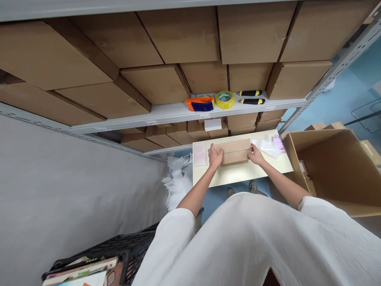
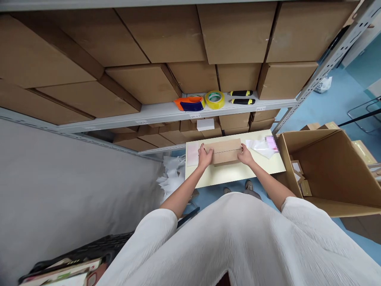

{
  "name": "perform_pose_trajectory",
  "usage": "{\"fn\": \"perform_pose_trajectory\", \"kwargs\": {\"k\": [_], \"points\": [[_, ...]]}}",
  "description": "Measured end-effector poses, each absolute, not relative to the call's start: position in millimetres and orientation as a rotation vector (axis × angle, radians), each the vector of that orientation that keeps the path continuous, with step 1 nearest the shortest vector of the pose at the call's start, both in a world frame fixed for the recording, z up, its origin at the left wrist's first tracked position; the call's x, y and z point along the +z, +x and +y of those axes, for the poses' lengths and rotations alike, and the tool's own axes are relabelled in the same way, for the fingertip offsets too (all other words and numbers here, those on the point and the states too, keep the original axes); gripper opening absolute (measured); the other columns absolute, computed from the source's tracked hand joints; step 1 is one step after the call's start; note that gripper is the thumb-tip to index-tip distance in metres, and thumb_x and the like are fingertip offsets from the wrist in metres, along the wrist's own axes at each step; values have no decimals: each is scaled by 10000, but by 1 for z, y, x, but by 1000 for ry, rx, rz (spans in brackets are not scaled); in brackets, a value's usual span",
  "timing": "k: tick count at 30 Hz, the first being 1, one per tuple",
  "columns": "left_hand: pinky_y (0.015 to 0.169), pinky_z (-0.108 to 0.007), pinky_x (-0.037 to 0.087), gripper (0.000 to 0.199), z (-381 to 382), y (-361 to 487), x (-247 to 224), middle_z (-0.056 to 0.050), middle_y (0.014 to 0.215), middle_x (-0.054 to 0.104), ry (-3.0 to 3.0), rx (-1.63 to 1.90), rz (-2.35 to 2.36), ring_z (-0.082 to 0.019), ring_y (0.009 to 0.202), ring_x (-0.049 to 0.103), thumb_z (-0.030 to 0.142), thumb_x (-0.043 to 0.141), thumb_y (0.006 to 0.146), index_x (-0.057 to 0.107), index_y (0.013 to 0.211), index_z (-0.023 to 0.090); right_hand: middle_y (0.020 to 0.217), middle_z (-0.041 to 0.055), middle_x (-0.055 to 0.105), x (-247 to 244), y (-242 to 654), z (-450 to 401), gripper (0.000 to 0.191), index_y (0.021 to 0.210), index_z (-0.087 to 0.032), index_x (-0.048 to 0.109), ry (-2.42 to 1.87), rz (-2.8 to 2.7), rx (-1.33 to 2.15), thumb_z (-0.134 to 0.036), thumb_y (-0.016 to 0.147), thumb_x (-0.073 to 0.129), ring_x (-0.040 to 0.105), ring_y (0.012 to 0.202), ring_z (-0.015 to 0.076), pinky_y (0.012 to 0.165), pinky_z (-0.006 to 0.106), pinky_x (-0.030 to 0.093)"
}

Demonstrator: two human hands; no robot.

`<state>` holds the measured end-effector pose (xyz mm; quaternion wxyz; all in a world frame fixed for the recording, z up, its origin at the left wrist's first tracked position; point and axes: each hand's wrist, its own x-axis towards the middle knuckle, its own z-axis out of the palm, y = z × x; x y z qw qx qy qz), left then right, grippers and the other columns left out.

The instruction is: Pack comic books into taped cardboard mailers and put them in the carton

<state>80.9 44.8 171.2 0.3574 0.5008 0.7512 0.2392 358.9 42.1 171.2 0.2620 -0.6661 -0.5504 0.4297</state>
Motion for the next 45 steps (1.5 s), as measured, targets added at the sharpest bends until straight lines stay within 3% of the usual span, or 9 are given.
{"fn": "perform_pose_trajectory", "kwargs": {"k": [3,5,9,13,21,29,37,41,45], "points": [[1228,-473,460,737,44,77,179,-178,1672,455,1270,712,1940,-342,1503,539,636,412,1089,292,1711,259,1525,156,622,177,357,46,860,1557,-236,463,-1687,-1504,1150,-308,719,642,621,1356,339,1157,488,524],[1216,-458,471,677,42,77,180,-172,1634,488,1255,724,1941,-326,1461,578,628,366,1103,359,1672,262,1528,149,621,177,358,48,757,1505,-245,492,-1681,-1445,1190,-363,770,630,630,1344,323,1134,465,539],[1186,-459,499,590,33,79,173,-189,1576,525,1247,643,1951,-321,1372,641,430,429,1077,413,1629,221,1335,135,724,170,363,50,442,1231,-246,580,-1895,-1292,1234,-530,894,552,686,1221,308,1080,454,557],[1179,-474,510,740,20,83,163,-186,1599,514,1317,520,1913,-347,1431,602,318,569,967,351,1670,230,1131,96,771,155,370,45,347,1135,-255,552,-2057,-1310,1225,-453,855,608,732,1034,298,1007,462,581],[1134,-462,551,955,3,75,151,-170,1555,526,1409,471,1830,-344,1381,631,220,678,850,260,1707,265,1260,90,762,132,377,36,516,1283,-274,512,-1925,-1426,1238,-306,782,629,758,1051,247,949,409,618],[1121,-485,536,955,3,73,131,-223,1543,573,1428,205,1780,-384,1370,658,275,690,869,258,1718,215,1220,139,796,121,384,40,512,1303,-201,616,-2185,-1701,1282,-312,808,688,765,1119,313,979,411,606],[1299,-533,368,996,41,79,128,-262,1683,464,1397,428,1844,-414,1576,459,287,684,889,200,1746,134,1624,230,551,123,379,71,838,1616,-167,424,-2026,-1597,1214,-386,842,657,609,1432,351,1180,486,514],[1340,-499,310,1051,69,84,127,-225,1767,368,1285,538,1810,-377,1643,369,284,702,882,146,1765,162,1575,222,582,124,371,96,900,1639,-179,372,-1990,-1501,1306,-396,823,684,646,1368,336,1170,478,519],[1331,-476,326,1068,78,88,122,-211,1779,368,1183,530,1771,-351,1637,393,292,707,882,125,1770,171,1476,193,650,120,369,105,903,1598,-202,400,-1945,-1453,1390,-399,776,719,707,1237,317,1112,473,558]]}}
